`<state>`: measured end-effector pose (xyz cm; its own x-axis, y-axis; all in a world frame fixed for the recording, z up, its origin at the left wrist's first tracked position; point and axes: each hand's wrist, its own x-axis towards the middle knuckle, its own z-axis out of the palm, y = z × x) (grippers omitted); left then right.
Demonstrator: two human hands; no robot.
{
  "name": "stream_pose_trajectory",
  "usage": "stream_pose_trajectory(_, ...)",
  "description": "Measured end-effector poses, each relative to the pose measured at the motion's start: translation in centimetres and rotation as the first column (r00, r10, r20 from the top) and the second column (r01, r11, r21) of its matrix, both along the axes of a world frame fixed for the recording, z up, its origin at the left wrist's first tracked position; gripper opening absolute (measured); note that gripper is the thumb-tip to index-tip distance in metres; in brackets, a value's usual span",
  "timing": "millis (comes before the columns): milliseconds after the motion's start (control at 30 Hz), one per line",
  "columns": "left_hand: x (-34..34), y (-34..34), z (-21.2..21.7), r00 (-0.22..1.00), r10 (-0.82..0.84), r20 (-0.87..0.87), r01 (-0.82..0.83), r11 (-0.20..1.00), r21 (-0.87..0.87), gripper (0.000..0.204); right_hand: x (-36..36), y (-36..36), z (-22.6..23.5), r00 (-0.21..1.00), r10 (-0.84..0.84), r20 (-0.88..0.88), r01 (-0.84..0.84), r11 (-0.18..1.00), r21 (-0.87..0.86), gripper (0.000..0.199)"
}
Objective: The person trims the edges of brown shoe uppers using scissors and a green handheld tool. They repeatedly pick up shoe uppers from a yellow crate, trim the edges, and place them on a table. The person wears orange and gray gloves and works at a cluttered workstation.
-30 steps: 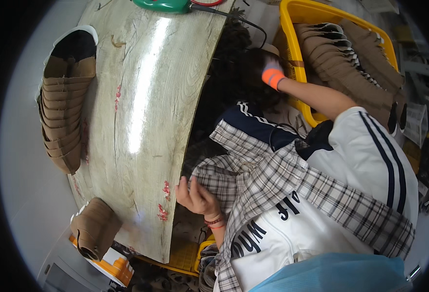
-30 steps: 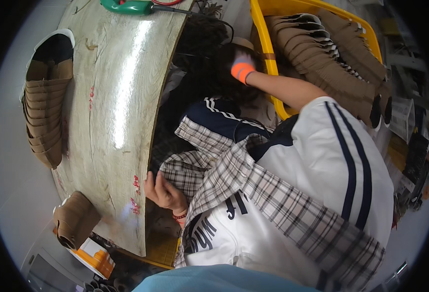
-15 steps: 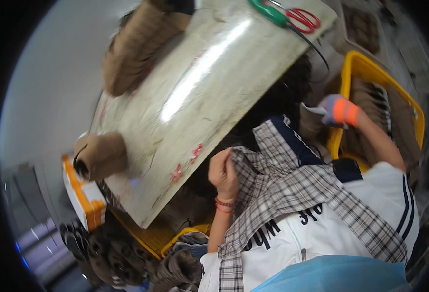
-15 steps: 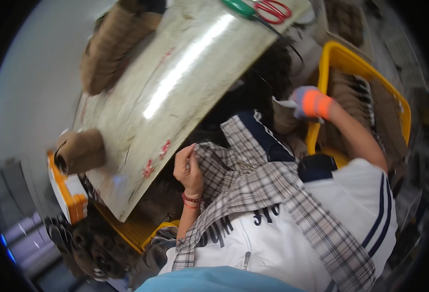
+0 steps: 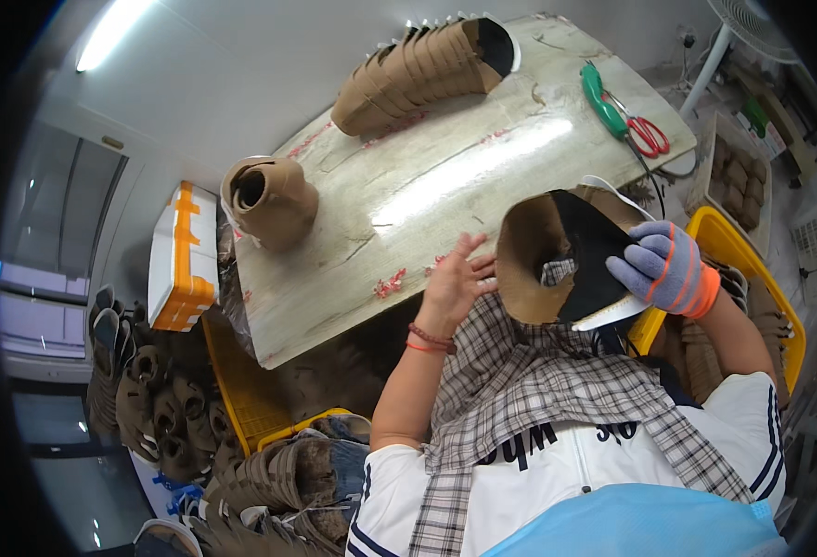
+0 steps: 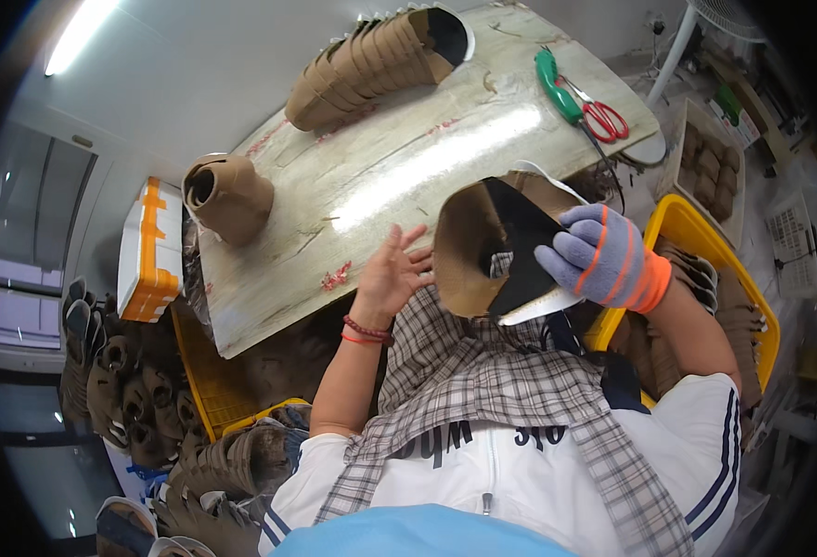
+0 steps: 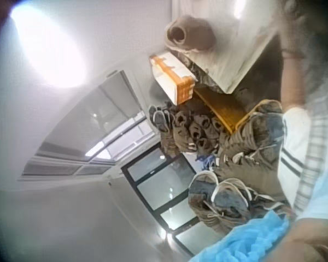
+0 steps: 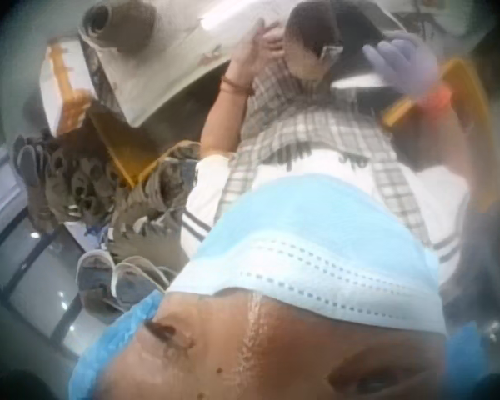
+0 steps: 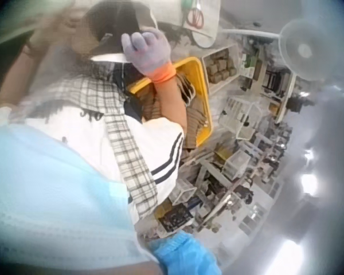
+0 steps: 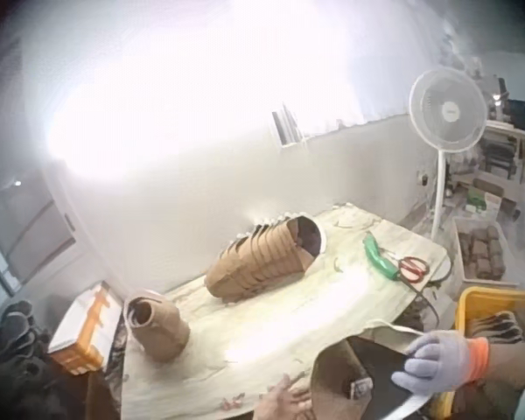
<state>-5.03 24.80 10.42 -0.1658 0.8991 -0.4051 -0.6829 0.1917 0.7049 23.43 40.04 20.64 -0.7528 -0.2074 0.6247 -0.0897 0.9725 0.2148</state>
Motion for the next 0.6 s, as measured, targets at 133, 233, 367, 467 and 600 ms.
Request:
stream_pose_trajectory(133, -6.8, 4.3, 0.2, 0.639, 0.250, -0.727, -0.213, 0.966, 0.145, 0.029, -4.8, 1.7, 0.8, 0.979, 0.013, -0.204, -0.004, 0.999, 0.042, 0.032)
stream_pose_trajectory(233, -14.9, 10.3, 4.7, -0.601, 0.255, -0.757, -0.027, 0.941, 0.338, 0.047, -7.4, 6.3, -2.2, 0.983, -0.041, -0.177, 0.026, 0.996, -0.087, 0.030)
stream_pose_trajectory(367, -21.8, 16.3, 5.4, -0.807, 0.048, -0.589, 0.014, 0.998, 0.061, 0.053, -9.8, 11.5, -12.7, 0.999, -0.045, 0.005, 0.045, 0.956, -0.290, 0.024)
stream_pose_trajectory(467, -24.4, 18.2, 5.3, -0.868, -0.095, -0.488, 0.000, 0.982, -0.191, 0.052, -9.9, 11.7, -15.0, 0.991, -0.115, 0.067, 0.131, 0.928, -0.348, 0.026)
stream_pose_trajectory(600, -24.9, 18.6, 6.1, -0.944, -0.048, -0.327, 0.063, 0.946, -0.319, 0.050, -9.1, 10.5, -15.3, 0.988, -0.139, 0.071, 0.156, 0.894, -0.421, 0.028)
